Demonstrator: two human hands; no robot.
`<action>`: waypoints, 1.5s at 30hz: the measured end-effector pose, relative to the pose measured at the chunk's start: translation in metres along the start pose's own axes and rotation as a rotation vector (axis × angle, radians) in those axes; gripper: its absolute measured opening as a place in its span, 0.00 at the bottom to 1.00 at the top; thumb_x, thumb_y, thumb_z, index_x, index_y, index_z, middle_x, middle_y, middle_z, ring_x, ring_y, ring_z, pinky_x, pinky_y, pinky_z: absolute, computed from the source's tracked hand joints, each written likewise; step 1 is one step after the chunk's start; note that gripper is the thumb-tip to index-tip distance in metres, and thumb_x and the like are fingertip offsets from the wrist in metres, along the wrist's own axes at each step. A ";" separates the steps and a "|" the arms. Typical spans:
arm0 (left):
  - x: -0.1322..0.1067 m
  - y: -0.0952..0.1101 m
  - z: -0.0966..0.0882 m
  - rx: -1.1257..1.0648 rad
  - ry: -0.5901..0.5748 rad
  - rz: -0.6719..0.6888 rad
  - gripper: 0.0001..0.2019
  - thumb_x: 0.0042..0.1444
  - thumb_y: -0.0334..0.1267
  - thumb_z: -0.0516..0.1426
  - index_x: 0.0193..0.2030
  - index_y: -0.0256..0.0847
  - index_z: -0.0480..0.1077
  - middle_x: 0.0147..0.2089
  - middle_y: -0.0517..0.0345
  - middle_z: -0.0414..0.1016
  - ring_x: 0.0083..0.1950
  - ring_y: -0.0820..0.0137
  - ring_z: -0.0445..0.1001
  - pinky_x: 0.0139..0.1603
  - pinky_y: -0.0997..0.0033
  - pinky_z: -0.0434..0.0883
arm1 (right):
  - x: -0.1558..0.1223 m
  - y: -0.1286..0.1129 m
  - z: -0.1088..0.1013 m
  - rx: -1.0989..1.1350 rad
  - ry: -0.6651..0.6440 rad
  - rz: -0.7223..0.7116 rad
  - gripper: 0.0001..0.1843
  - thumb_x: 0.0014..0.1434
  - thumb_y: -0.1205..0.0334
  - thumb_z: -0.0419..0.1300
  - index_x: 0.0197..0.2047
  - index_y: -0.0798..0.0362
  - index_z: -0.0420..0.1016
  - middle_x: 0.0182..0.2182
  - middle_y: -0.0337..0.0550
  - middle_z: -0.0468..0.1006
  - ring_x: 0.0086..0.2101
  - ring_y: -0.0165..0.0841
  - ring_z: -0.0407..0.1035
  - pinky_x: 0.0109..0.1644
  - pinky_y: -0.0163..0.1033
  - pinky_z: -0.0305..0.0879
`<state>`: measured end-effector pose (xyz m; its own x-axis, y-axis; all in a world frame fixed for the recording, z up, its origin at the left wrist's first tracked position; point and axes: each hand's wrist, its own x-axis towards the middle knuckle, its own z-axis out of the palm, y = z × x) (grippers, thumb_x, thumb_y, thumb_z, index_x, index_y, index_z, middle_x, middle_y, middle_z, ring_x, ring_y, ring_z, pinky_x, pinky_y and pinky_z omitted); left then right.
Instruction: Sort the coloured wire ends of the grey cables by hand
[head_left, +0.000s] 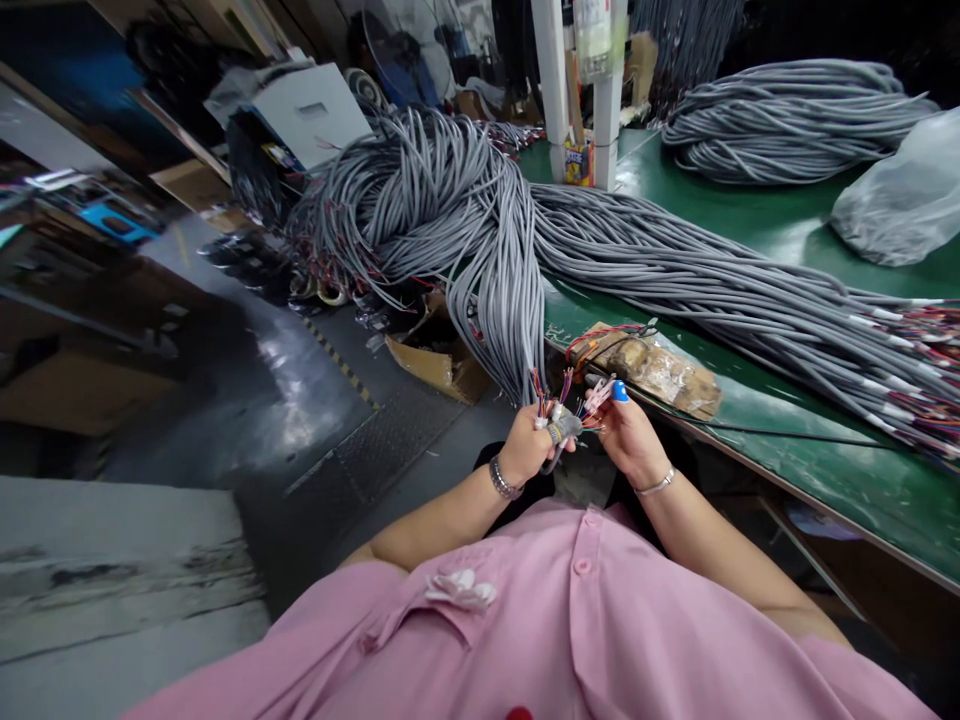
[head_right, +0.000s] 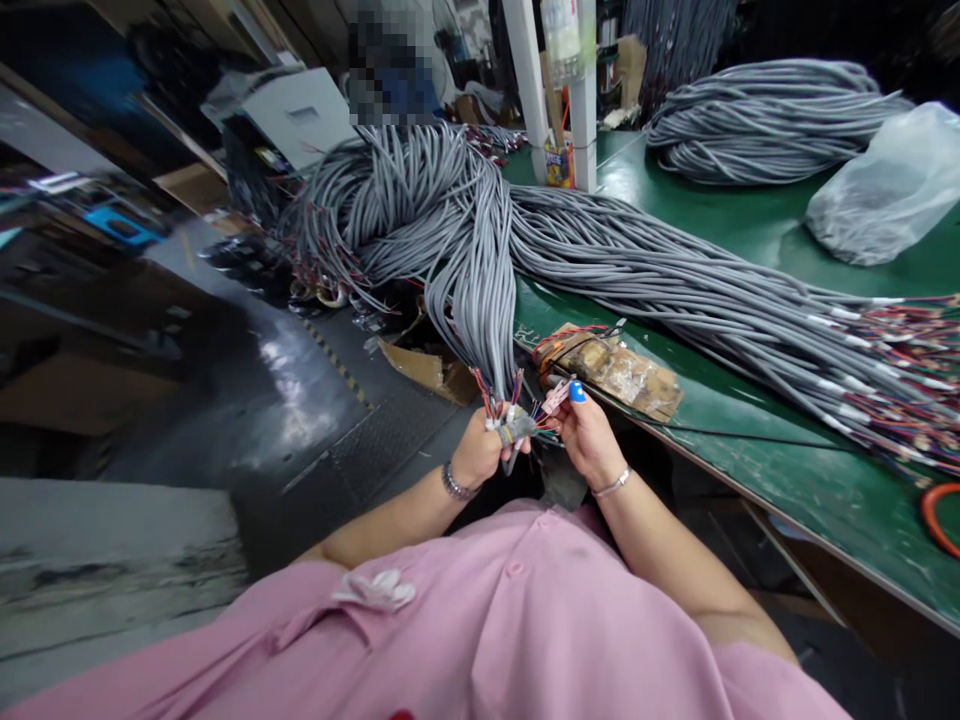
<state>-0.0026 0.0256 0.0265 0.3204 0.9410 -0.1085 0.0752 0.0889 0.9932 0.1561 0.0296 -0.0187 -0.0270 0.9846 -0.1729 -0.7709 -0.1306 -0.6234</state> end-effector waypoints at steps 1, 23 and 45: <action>0.001 0.000 0.001 -0.005 0.002 -0.003 0.17 0.51 0.47 0.61 0.24 0.34 0.70 0.19 0.58 0.72 0.14 0.81 0.58 0.15 0.79 0.54 | 0.000 0.000 0.001 -0.001 0.003 -0.002 0.17 0.53 0.47 0.67 0.37 0.53 0.78 0.31 0.40 0.80 0.29 0.28 0.70 0.30 0.33 0.67; 0.005 0.000 0.001 0.040 -0.003 -0.041 0.15 0.51 0.44 0.61 0.22 0.34 0.69 0.18 0.57 0.72 0.14 0.81 0.57 0.16 0.78 0.54 | 0.001 0.004 -0.001 0.072 0.011 0.011 0.16 0.52 0.47 0.67 0.36 0.52 0.78 0.32 0.40 0.80 0.31 0.29 0.71 0.34 0.34 0.68; -0.001 -0.003 0.002 -0.022 0.039 -0.012 0.17 0.51 0.48 0.62 0.24 0.35 0.69 0.19 0.59 0.72 0.14 0.82 0.57 0.15 0.79 0.53 | 0.004 0.001 0.001 0.014 -0.003 0.019 0.21 0.54 0.41 0.63 0.36 0.52 0.77 0.34 0.42 0.80 0.28 0.29 0.70 0.31 0.35 0.67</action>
<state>-0.0016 0.0238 0.0237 0.2826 0.9518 -0.1188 0.0574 0.1068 0.9926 0.1544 0.0332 -0.0191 -0.0433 0.9823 -0.1823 -0.7789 -0.1474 -0.6096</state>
